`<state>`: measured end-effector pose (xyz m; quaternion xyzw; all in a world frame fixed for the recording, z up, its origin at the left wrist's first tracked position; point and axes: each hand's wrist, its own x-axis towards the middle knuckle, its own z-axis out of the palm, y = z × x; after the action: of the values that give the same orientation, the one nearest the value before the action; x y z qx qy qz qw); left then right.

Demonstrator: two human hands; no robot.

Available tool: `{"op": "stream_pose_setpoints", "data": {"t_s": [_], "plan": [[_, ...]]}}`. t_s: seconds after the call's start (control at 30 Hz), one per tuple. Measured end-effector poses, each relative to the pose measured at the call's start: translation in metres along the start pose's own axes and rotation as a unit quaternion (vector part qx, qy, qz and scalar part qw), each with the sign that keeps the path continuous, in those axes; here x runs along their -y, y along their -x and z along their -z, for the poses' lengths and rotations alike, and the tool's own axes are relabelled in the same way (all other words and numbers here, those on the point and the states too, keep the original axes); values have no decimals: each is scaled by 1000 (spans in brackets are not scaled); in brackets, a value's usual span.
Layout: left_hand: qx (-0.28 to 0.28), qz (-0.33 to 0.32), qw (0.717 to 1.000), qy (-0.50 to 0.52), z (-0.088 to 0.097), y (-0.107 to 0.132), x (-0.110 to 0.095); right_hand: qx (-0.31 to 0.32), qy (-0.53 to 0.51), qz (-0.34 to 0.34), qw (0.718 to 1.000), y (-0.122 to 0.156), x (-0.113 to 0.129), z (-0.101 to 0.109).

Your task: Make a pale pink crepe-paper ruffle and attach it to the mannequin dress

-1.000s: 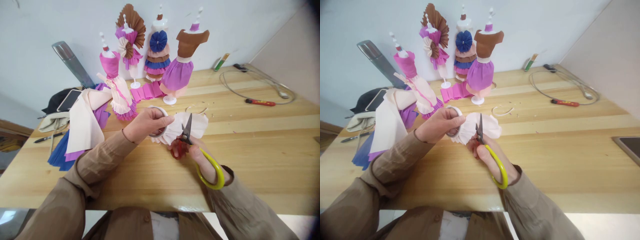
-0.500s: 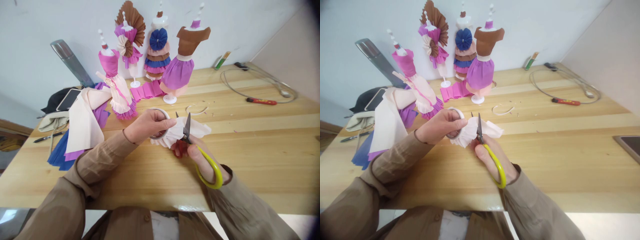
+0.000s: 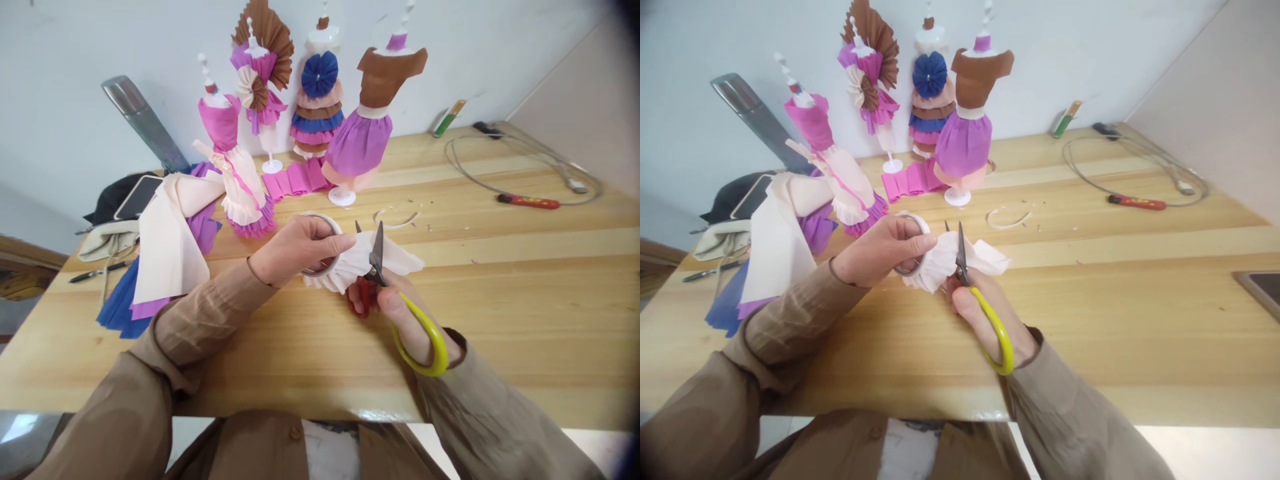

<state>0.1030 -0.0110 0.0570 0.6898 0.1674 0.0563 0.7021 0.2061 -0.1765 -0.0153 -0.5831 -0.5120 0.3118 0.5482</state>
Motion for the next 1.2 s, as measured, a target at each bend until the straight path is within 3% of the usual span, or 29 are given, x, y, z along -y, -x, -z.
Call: {"op": "stream_pose_setpoints", "data": {"t_s": [0.47,0.97,1.2], "plan": [[5,5,1000,13,-1,1,0,17,3,-21,1000,1,-1,1],[2,25,1000,11,-1,0,0,5,-40,-20,999,3,2,0],[3,20,1000,22,0,-1,0,-22,-69,-52,996,5,3,-2]]}}
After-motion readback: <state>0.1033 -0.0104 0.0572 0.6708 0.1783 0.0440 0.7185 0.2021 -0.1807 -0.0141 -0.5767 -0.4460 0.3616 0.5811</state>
